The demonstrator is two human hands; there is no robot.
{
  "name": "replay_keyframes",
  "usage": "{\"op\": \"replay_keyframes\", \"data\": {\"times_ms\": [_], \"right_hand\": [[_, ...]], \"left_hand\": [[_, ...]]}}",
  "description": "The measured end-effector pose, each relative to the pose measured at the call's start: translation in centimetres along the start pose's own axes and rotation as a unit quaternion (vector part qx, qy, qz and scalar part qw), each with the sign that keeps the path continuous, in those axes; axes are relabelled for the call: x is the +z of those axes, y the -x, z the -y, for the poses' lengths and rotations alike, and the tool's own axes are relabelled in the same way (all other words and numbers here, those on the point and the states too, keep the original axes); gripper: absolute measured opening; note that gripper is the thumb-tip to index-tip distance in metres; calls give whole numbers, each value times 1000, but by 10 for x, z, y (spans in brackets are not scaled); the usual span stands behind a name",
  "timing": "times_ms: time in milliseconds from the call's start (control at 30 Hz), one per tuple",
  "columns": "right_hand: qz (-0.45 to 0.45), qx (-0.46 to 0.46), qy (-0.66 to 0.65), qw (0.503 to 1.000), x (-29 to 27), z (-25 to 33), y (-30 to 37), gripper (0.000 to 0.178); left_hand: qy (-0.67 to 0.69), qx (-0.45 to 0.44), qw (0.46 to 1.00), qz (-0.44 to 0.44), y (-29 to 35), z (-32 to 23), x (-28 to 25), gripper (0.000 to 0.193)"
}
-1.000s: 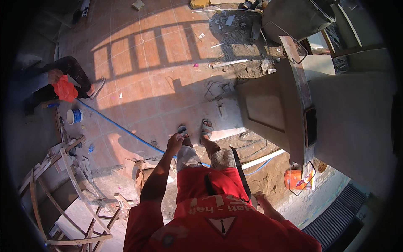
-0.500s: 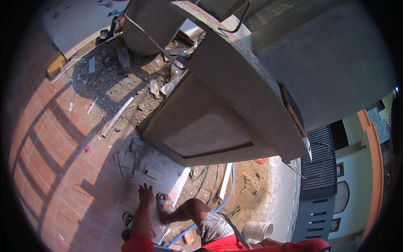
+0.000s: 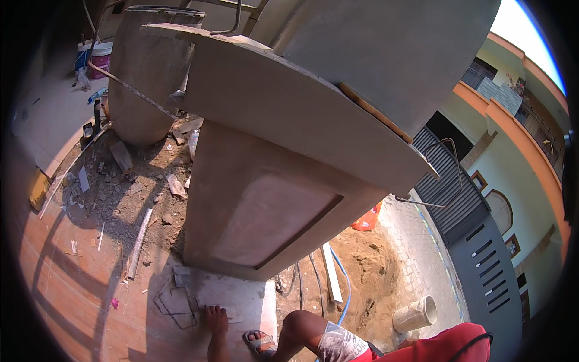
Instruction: The person applies plaster to a decorative concrete wall using a trowel, smoothing the surface and filling gaps. They then use a brush to clean excess material from the wall's recessed patterns.
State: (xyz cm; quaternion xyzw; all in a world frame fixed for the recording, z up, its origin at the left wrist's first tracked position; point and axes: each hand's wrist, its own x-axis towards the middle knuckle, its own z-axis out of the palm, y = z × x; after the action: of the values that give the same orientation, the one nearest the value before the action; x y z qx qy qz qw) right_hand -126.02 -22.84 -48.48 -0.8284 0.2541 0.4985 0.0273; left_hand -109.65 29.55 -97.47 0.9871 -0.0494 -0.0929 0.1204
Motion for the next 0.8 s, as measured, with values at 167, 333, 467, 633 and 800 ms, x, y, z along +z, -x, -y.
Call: {"op": "replay_keyframes", "data": {"times_ms": [167,333,467,633,800], "right_hand": [[-10,-10,5,1000,-15,-2,7,28],[-24,-15,-11,1000,-72,14,15,28],[46,-76,-138,986,-116,32,29,30],[113,-153,-47,981,-137,145,77,29],[189,-294,115,930,-88,279,162,29]], "left_hand": [[133,-136,981,-40,45,-24,-42,30],[729,-288,621,-21,133,-26,-164,28],[937,-167,250,-178,242,-31,-310,37],[909,-167,171,-342,401,-48,-436,41],[708,-329,291,-553,554,-114,-420,36]]}}
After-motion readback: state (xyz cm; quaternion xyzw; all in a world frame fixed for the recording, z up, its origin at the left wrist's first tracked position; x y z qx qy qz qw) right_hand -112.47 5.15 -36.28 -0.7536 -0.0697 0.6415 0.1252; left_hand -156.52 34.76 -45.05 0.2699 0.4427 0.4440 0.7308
